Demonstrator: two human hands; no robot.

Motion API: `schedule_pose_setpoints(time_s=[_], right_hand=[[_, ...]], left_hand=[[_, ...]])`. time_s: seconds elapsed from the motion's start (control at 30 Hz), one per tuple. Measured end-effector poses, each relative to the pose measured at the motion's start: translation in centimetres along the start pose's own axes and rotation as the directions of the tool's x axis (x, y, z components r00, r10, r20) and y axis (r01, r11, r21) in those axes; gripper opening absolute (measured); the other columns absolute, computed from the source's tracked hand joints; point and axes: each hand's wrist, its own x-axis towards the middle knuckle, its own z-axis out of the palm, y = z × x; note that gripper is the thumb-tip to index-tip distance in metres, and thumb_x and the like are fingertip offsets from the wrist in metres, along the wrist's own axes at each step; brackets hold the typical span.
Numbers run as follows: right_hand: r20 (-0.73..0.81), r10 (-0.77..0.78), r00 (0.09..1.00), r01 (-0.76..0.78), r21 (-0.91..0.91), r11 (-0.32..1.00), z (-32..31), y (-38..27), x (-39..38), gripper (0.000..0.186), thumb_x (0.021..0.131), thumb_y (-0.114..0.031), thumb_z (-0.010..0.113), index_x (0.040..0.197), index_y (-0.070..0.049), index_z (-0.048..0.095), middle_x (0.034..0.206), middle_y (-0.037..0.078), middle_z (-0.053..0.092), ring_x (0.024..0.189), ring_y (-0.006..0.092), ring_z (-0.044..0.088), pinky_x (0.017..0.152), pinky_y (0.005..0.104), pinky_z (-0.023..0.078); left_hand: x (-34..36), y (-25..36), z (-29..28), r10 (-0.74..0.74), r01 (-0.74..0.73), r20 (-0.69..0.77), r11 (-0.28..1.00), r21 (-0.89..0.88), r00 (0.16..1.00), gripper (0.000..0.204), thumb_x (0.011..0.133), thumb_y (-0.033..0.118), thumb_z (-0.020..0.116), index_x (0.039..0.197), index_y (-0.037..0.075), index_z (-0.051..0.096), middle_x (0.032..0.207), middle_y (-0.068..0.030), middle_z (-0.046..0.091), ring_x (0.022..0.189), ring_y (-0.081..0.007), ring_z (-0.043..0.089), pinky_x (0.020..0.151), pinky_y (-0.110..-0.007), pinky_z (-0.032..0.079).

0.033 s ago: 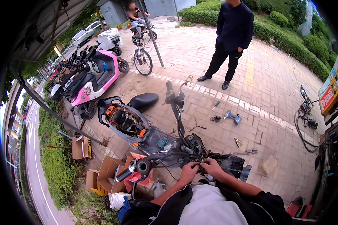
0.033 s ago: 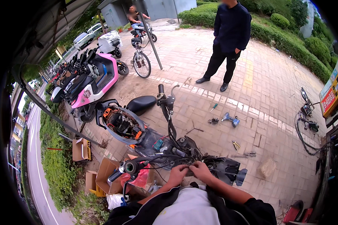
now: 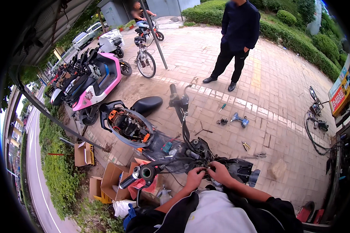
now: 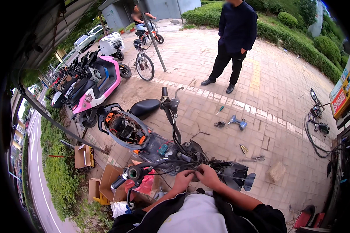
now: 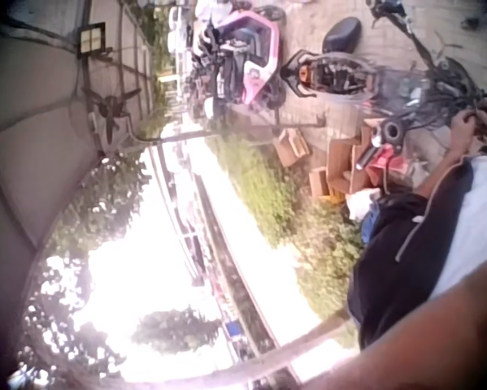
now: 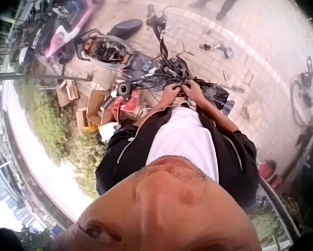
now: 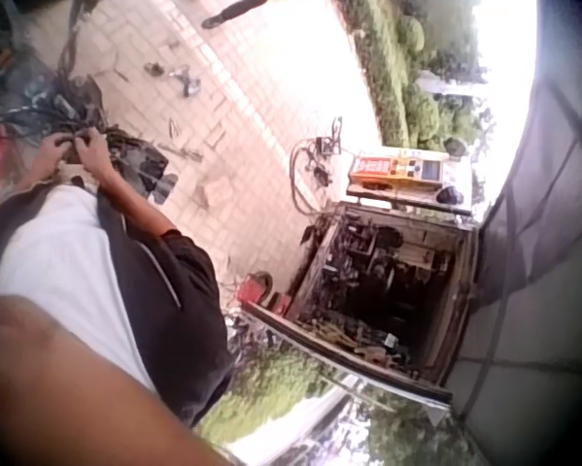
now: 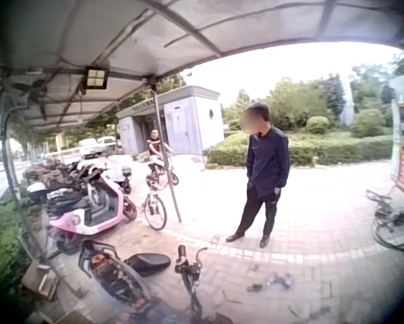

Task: The person repairs the electrical wiring of a disassembled electric scooter. They strip the ends of wires using a tool and connect them to the scooter's internal components. The scooter is positioned on a sidewalk with tools and parts scattered nearby.

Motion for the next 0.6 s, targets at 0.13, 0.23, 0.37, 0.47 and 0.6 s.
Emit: schedule_pose_setpoints(time_s=[0.13, 0.23, 0.37, 0.47, 0.6], right_hand=[[0.138, -0.439, 0.888, 0.449, -0.463, 0.764, -1.0, 0.1, 0.2, 0.014, 0.077, -0.016, 0.068, 0.084, -0.007, 0.061, 0.080, 0.011, 0.058, 0.072, 0.0303, 0.059, 0.062, 0.0399, 0.048], [0.216, -0.512, 0.832, 0.536, -0.555, 0.637, -1.1, -0.1, 0.5, 0.013, 0.076, -0.018, 0.065, 0.084, -0.008, 0.061, 0.078, 0.009, 0.058, 0.075, 0.0288, 0.060, 0.065, 0.0394, 0.048], [0.132, -0.379, 0.916, 0.392, -0.502, 0.771, -0.4, 0.3, 0.3, 0.012, 0.081, -0.017, 0.059, 0.084, -0.006, 0.060, 0.075, 0.011, 0.058, 0.073, 0.0293, 0.061, 0.065, 0.0411, 0.048], [0.092, 0.020, 0.996, -0.010, -0.108, 0.994, 0.6, 0.7, 0.4, 0.018, 0.088, -0.018, 0.054, 0.082, -0.002, 0.057, 0.060, 0.007, 0.050, 0.054, 0.0224, 0.055, 0.054, 0.0394, 0.047], [0.546, 0.575, 0.609, -0.786, 0.513, 0.345, 0.1, 0.9, 1.1, 0.023, 0.092, -0.018, 0.052, 0.073, -0.006, 0.049, 0.060, 0.000, 0.044, 0.048, 0.0157, 0.045, 0.048, 0.0351, 0.044]], left_hand=[[0.1, 0.2, 0.0, -0.022, 0.023, 0.032, 0.999, -0.034, 0.999, 0.029, 0.086, 0.015, 0.058, 0.108, -0.002, 0.066, 0.092, -0.0066, 0.069, 0.077, -0.0092, 0.058, 0.069, -0.025, 0.047], [0.0, 0.3, -0.2, -0.033, 0.035, 0.045, 0.998, -0.053, 0.998, 0.028, 0.086, 0.014, 0.058, 0.107, -0.004, 0.066, 0.093, -0.0080, 0.068, 0.079, -0.0104, 0.059, 0.071, -0.025, 0.047], [0.2, -0.5, -0.1, 0.015, -0.013, 0.047, 0.999, -0.036, 0.999, 0.028, 0.086, 0.013, 0.058, 0.106, -0.004, 0.066, 0.093, -0.0103, 0.068, 0.082, -0.0138, 0.061, 0.074, -0.027, 0.048], [0.6, -2.2, -0.1, 0.030, -0.030, 0.005, 1.000, 0.002, 1.000, 0.028, 0.085, 0.016, 0.058, 0.105, -0.003, 0.066, 0.096, -0.0151, 0.067, 0.087, -0.0200, 0.064, 0.078, -0.031, 0.049], [-0.1, -0.7, -0.3, 0.169, -0.166, 0.008, 0.961, 0.223, 0.986, 0.028, 0.085, 0.018, 0.060, 0.103, -0.003, 0.066, 0.093, -0.0152, 0.066, 0.085, -0.0210, 0.064, 0.077, -0.031, 0.048]])
